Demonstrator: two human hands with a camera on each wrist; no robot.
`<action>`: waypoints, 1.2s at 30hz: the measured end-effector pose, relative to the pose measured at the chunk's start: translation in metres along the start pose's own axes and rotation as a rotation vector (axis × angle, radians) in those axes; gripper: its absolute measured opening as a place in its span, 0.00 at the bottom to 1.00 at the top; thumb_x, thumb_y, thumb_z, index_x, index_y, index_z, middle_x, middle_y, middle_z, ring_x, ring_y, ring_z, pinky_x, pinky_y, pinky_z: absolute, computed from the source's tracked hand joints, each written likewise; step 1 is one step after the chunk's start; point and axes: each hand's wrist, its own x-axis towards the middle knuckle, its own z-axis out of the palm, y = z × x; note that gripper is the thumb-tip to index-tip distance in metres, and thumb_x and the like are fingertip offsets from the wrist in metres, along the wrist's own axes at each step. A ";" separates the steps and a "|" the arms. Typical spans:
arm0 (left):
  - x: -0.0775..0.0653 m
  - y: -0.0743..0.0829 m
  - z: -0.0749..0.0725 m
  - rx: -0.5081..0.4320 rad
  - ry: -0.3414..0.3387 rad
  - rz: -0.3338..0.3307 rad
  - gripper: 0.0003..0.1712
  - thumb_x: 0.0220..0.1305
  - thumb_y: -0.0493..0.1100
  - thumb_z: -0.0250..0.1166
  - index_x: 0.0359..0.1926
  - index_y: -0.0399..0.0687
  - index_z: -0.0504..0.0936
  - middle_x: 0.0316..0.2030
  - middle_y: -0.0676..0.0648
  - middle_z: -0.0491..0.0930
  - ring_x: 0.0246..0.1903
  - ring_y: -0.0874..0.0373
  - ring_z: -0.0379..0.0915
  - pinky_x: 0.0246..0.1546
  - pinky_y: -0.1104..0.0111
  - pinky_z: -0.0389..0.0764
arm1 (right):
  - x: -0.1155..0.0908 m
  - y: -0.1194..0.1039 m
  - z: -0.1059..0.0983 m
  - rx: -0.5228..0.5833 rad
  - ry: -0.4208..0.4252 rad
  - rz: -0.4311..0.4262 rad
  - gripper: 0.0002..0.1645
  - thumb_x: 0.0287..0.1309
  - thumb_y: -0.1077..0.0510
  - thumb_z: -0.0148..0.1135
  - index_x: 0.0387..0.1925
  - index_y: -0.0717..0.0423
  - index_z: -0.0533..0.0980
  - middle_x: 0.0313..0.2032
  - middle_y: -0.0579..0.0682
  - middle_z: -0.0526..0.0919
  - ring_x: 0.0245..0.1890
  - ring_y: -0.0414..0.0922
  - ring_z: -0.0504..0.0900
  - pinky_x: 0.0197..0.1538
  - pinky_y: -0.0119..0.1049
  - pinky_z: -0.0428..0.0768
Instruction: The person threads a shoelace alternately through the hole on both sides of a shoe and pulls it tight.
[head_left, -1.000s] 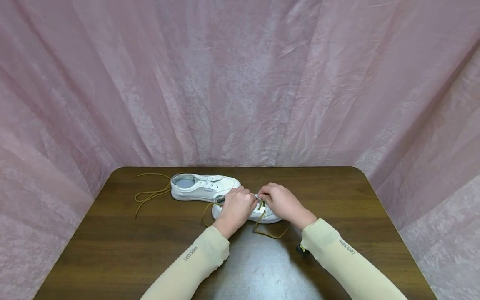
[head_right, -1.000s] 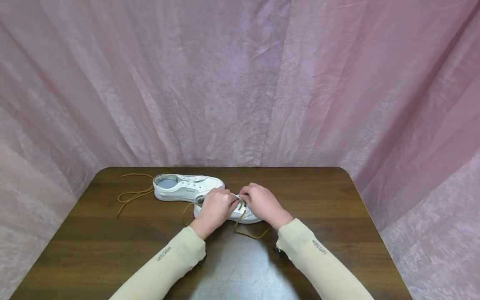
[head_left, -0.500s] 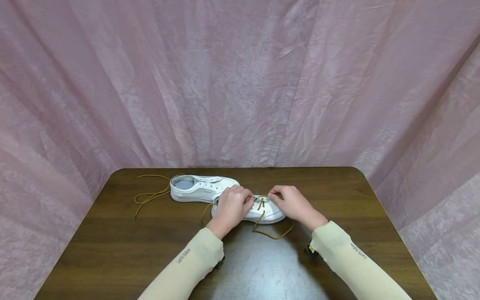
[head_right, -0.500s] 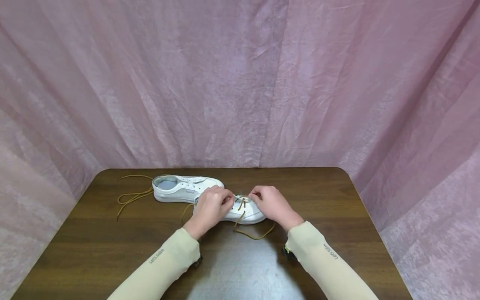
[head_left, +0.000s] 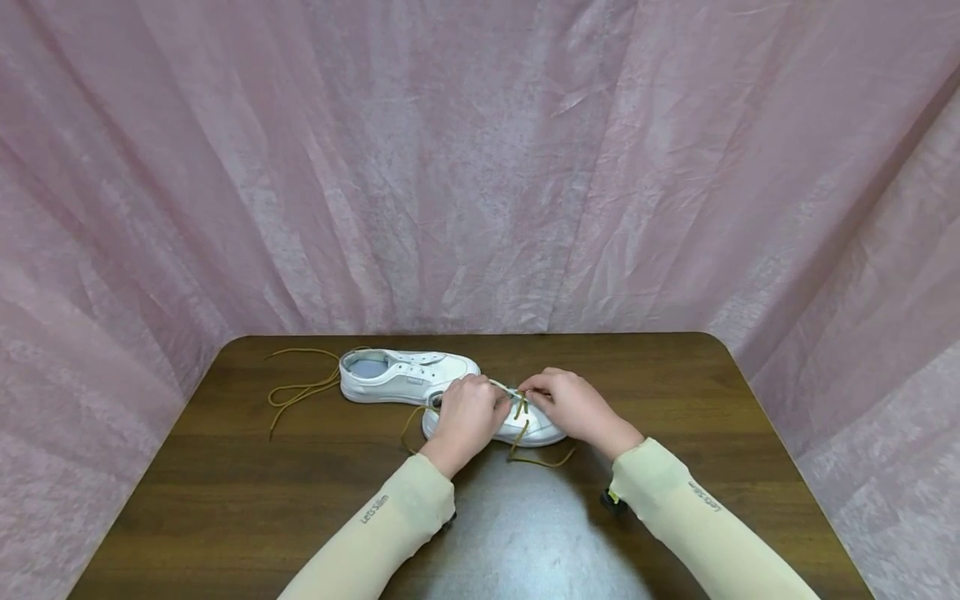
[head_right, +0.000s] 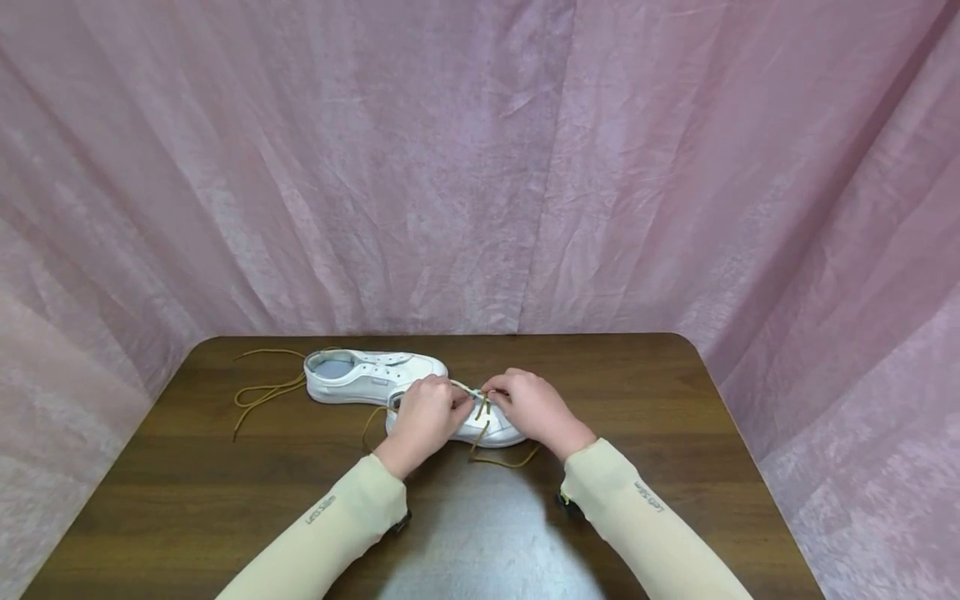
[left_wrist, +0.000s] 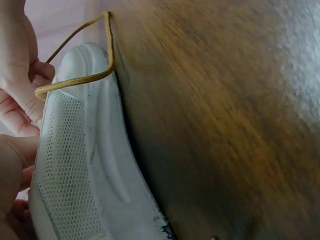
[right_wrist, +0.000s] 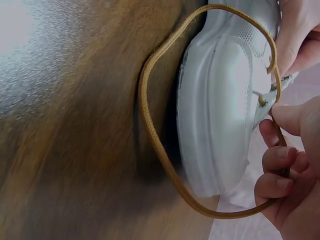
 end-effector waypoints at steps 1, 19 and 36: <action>0.000 0.001 0.000 -0.001 -0.002 -0.004 0.13 0.55 0.50 0.66 0.15 0.60 0.81 0.18 0.55 0.76 0.25 0.56 0.73 0.26 0.63 0.70 | 0.000 -0.001 0.001 -0.011 -0.001 -0.012 0.09 0.61 0.55 0.59 0.41 0.42 0.82 0.32 0.36 0.80 0.30 0.34 0.75 0.36 0.33 0.73; 0.002 -0.008 -0.015 -0.234 0.042 -0.042 0.06 0.59 0.44 0.60 0.28 0.56 0.82 0.26 0.59 0.73 0.26 0.65 0.69 0.29 0.71 0.72 | -0.006 0.013 -0.012 0.203 -0.051 0.202 0.12 0.64 0.60 0.51 0.45 0.52 0.79 0.36 0.47 0.83 0.17 0.41 0.77 0.22 0.35 0.76; 0.010 -0.018 -0.042 -1.150 0.045 -0.272 0.14 0.72 0.45 0.48 0.38 0.36 0.69 0.37 0.39 0.84 0.36 0.49 0.82 0.41 0.70 0.74 | -0.018 0.024 -0.016 0.130 -0.098 0.173 0.09 0.57 0.56 0.62 0.41 0.45 0.81 0.39 0.42 0.84 0.40 0.39 0.79 0.44 0.38 0.77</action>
